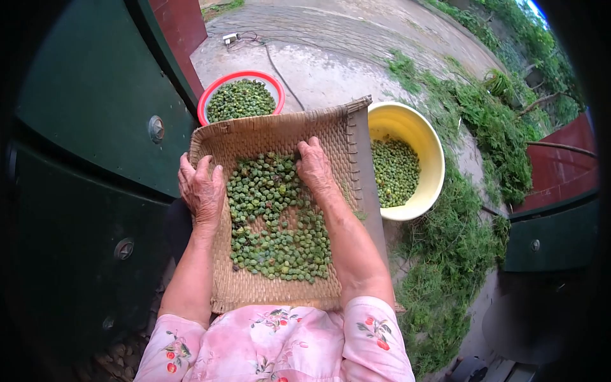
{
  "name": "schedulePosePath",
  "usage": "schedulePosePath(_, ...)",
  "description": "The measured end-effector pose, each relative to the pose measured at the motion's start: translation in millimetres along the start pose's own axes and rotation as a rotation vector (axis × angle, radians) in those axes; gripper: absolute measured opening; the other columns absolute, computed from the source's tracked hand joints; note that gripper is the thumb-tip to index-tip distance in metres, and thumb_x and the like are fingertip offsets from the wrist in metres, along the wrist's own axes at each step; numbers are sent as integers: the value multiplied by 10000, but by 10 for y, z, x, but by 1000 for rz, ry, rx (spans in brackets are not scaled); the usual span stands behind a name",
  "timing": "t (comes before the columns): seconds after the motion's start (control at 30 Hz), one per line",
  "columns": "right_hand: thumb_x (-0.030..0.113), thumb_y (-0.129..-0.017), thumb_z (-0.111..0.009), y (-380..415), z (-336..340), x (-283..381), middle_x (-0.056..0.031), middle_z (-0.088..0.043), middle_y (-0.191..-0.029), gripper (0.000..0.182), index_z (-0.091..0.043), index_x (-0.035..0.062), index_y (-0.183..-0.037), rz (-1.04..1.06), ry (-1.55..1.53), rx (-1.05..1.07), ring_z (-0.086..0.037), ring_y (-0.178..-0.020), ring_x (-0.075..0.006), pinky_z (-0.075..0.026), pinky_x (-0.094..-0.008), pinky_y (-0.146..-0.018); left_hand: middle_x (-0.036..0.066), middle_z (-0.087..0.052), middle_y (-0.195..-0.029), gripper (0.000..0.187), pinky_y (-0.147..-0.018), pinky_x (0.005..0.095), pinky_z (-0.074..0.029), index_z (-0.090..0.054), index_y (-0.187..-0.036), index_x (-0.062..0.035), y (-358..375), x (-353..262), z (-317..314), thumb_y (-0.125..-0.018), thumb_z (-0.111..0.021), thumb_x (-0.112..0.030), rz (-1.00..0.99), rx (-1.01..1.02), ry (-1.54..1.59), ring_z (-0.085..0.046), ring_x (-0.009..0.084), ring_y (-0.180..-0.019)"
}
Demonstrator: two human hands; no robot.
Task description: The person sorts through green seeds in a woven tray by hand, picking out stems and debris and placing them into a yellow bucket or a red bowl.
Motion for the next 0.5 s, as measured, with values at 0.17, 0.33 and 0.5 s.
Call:
schedulePosePath(0.17,-20,-686,-640,72,132,-21,-177,-493,-951,257,-563,23,-927,42,-165,-196,-543,-892,-367,-462,-434,-784,194,-438,-1285,319,-932,436,-404,-638,-1021,-90,-2,15,-16,-723,-713,-178,-10,-10,4,-465,359,-1130)
schedulePosePath(0.33,-13,-681,-623,183,610,-428,-151,-531,-899,219,-574,33,-890,12,-89,-375,-551,-874,-314,-465,-396,-774,208,-438,-1280,315,-930,437,-404,-649,-1007,-82,-3,3,-11,-714,-715,-180,-12,-16,7,-471,363,-1116)
schedulePosePath(0.5,-27,-684,-655,337,1219,-1101,-143,-555,-951,339,-596,24,-1014,-117,106,-525,-560,-921,-303,-472,-378,-863,204,-442,-1277,318,-928,436,-406,-649,-1006,-83,-5,3,-4,-712,-718,-182,-21,-8,4,-474,361,-1112)
Point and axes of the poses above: each hand's wrist, its own y-axis away from the middle knuckle, its own z-axis out of the back of the hand, x = y × z, the point moved 2 cm from there along -y, towards the middle knuckle
